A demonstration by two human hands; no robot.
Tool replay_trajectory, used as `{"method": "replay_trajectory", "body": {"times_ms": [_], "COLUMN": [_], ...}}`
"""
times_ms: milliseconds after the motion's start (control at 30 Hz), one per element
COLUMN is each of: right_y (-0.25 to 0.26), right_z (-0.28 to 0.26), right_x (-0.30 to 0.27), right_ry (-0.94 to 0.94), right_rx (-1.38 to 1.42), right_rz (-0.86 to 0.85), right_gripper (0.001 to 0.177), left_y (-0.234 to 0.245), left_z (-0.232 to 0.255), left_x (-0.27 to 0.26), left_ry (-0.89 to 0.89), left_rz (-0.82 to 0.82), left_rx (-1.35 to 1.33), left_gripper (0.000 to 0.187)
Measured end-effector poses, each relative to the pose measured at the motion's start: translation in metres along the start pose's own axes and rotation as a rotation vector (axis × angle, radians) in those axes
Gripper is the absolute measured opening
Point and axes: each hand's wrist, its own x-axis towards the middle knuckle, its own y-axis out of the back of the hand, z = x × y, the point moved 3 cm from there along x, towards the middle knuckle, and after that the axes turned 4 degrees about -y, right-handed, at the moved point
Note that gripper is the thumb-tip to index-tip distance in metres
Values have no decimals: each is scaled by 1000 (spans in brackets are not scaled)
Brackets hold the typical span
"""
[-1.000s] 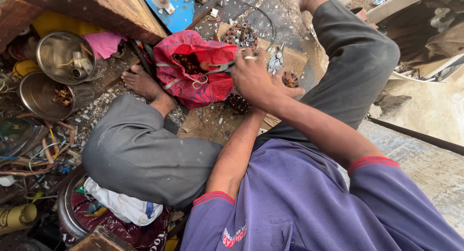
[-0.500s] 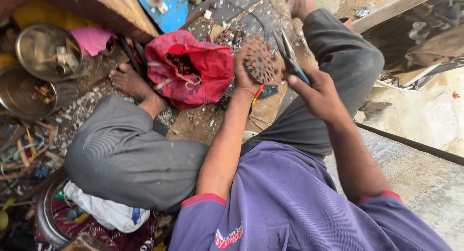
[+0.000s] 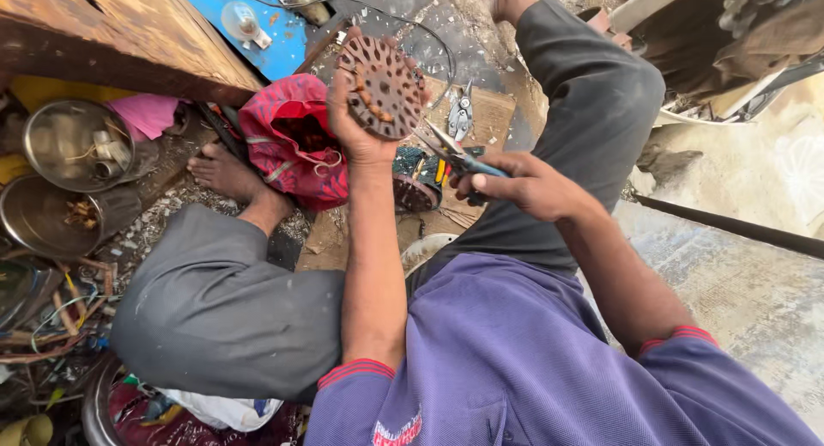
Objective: The person sits on the floor and uses pliers to pull copper windings out of the slots of a motor stator. They repeatedly grip and extract the copper coils, placing the removed pieces into a red bag nearby.
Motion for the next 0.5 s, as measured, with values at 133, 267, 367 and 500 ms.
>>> {"method": "replay_trajectory", "body": {"times_ms": [133,267,367,500], "right_y": [-4,-5,-13,-20], "right_z": [1,10,19,26], "right_x": [10,10,9,5], "right_ry": [-1,-93,-157,-132], "right_rx": [-3,140,416,661], "right_rz": [-17,-33,-21,-57], "right_gripper": [33,34,32,30], "left_y": [-13,-21,-23,-26], "left_z": [-11,-13,-15,-18], "left_x": [5,6,7,7], "left_ry": [-106,-122,-141,-170], "left_rz": [-20,-21,-22,0], "left_rx": [114,200,260,231], "left_gripper": [68,74,78,80]}}
